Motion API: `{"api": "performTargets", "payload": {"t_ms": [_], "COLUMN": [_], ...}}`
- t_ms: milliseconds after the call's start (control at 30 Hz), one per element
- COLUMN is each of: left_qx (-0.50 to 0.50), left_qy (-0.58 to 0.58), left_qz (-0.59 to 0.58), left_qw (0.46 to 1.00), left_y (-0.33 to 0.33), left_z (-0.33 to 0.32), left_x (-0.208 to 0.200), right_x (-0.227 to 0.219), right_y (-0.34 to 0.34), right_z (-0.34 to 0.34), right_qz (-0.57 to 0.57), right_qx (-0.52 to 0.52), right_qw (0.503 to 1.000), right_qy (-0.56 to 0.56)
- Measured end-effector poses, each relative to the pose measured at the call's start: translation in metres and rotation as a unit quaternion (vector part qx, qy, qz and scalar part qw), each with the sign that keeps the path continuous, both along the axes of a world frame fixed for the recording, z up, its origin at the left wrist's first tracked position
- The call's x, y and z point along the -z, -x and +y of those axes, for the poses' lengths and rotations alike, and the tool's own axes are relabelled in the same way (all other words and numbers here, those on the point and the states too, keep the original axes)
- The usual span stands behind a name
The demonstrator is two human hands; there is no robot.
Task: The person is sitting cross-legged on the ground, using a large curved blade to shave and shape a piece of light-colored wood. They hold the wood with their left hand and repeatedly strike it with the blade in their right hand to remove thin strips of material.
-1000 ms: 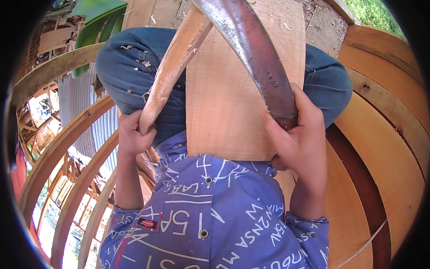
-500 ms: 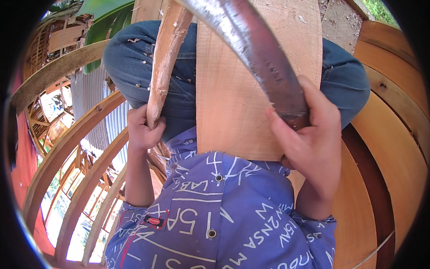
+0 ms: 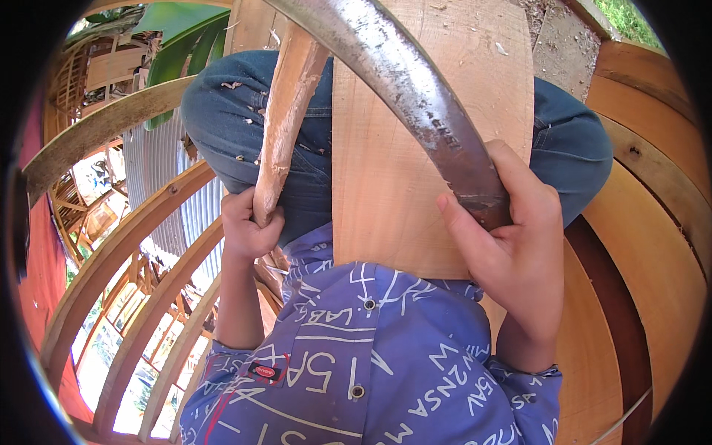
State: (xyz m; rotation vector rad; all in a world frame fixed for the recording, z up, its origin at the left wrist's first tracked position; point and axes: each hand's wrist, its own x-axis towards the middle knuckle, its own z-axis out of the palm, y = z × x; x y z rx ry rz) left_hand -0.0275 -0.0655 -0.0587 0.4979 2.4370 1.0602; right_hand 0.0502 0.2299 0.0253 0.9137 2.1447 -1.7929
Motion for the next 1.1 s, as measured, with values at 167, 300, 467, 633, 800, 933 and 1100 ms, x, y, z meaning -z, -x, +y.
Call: {"api": "performTargets", "payload": {"t_ms": [167, 300, 467, 633, 800, 933, 1100], "left_qx": [0.000, 0.016, 0.024, 0.039, 0.026, 0.030, 0.028], "left_qy": [-0.009, 0.013, 0.010, 0.012, 0.052, 0.048, 0.080], "left_qz": [-0.015, -0.148, -0.286, -0.265, -0.212, -0.182, -0.143], "left_qw": [1.000, 0.989, 0.958, 0.963, 0.976, 0.982, 0.986], "left_y": [0.001, 0.015, 0.025, 0.013, -0.005, -0.018, -0.024], "left_z": [0.002, -0.005, -0.018, -0.018, -0.017, -0.008, 0.004], "left_x": [-0.005, -0.021, -0.049, -0.066, -0.071, -0.081, -0.087], "right_x": [-0.001, 0.000, -0.004, -0.016, 0.002, 0.014, 0.019], "right_y": [0.008, 0.002, -0.001, 0.012, 0.022, 0.027, 0.025], "right_z": [0.003, -0.001, -0.002, -0.005, 0.003, 0.025, 0.036], "right_qz": [0.020, 0.039, 0.103, 0.191, 0.235, 0.249, 0.224], "right_qx": [0.102, 0.114, -0.055, -0.196, -0.134, -0.160, -0.134], "right_qw": [0.994, 0.993, 0.986, 0.905, 0.842, 0.802, 0.781], "right_qy": [0.030, 0.017, -0.119, -0.326, -0.466, -0.519, -0.567]}}
